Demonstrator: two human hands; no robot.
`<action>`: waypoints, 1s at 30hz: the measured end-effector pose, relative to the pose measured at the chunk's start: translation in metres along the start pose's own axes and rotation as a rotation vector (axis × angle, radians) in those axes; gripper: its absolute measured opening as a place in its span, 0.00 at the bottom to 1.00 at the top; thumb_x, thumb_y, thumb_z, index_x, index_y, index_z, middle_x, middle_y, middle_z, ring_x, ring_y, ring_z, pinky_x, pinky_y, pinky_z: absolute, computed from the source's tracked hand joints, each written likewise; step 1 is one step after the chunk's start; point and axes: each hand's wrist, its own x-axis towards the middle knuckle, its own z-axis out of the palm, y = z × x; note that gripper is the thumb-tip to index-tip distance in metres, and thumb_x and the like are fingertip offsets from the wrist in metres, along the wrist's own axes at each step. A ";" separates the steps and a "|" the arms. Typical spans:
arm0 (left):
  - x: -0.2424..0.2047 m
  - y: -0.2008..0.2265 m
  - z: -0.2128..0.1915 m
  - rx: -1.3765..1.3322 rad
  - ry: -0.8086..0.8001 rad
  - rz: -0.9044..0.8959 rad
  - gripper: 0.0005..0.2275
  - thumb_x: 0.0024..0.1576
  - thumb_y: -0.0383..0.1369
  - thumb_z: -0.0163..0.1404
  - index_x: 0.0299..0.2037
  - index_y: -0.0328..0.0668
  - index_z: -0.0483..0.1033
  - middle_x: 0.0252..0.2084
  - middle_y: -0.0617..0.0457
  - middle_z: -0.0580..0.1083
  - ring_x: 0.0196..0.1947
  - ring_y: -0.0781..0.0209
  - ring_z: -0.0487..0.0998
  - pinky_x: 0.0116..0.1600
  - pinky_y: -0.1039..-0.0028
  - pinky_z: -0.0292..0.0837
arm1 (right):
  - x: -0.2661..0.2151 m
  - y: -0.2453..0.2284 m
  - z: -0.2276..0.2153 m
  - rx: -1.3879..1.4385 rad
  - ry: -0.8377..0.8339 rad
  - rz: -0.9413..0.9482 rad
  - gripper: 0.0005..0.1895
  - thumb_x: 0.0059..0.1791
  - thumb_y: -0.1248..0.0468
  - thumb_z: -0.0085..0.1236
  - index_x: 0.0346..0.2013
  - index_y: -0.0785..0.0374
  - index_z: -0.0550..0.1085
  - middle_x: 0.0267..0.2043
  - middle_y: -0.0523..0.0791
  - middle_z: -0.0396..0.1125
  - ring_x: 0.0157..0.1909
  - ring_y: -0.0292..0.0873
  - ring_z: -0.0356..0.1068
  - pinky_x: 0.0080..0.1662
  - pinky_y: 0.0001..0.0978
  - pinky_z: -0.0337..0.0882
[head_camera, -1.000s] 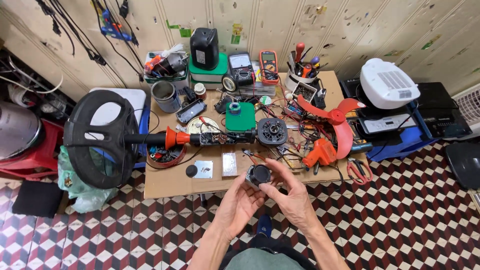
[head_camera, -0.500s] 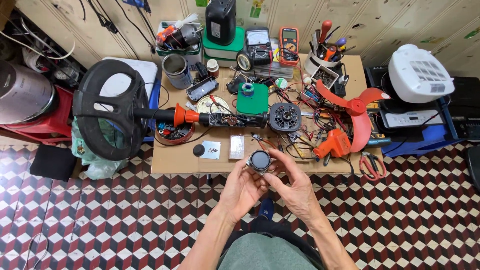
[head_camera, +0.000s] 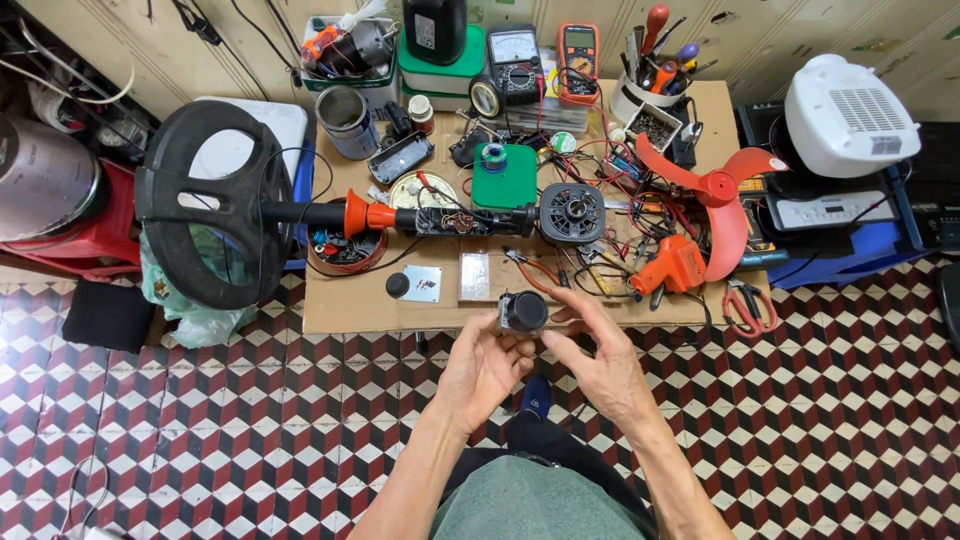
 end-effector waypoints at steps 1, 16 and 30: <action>-0.001 -0.001 0.001 0.006 0.003 0.021 0.19 0.62 0.43 0.47 0.54 0.35 0.70 0.43 0.49 0.75 0.40 0.62 0.73 0.46 0.72 0.71 | -0.001 -0.002 0.002 -0.009 -0.011 0.000 0.27 0.47 0.65 0.61 0.62 0.60 0.70 0.55 0.42 0.69 0.52 0.37 0.69 0.54 0.29 0.71; 0.004 0.001 0.022 0.190 -0.013 -0.006 0.22 0.63 0.46 0.44 0.60 0.36 0.69 0.50 0.46 0.74 0.50 0.56 0.75 0.58 0.64 0.71 | -0.011 0.000 0.001 -0.283 0.032 -0.272 0.33 0.45 0.69 0.63 0.64 0.64 0.65 0.61 0.50 0.68 0.64 0.50 0.69 0.63 0.37 0.67; 0.005 -0.010 0.010 0.142 0.093 -0.005 0.16 0.63 0.41 0.49 0.54 0.38 0.74 0.49 0.51 0.75 0.50 0.62 0.76 0.57 0.69 0.72 | -0.019 0.002 0.015 -0.317 0.130 -0.188 0.38 0.41 0.64 0.71 0.62 0.64 0.65 0.58 0.51 0.65 0.62 0.49 0.67 0.61 0.40 0.68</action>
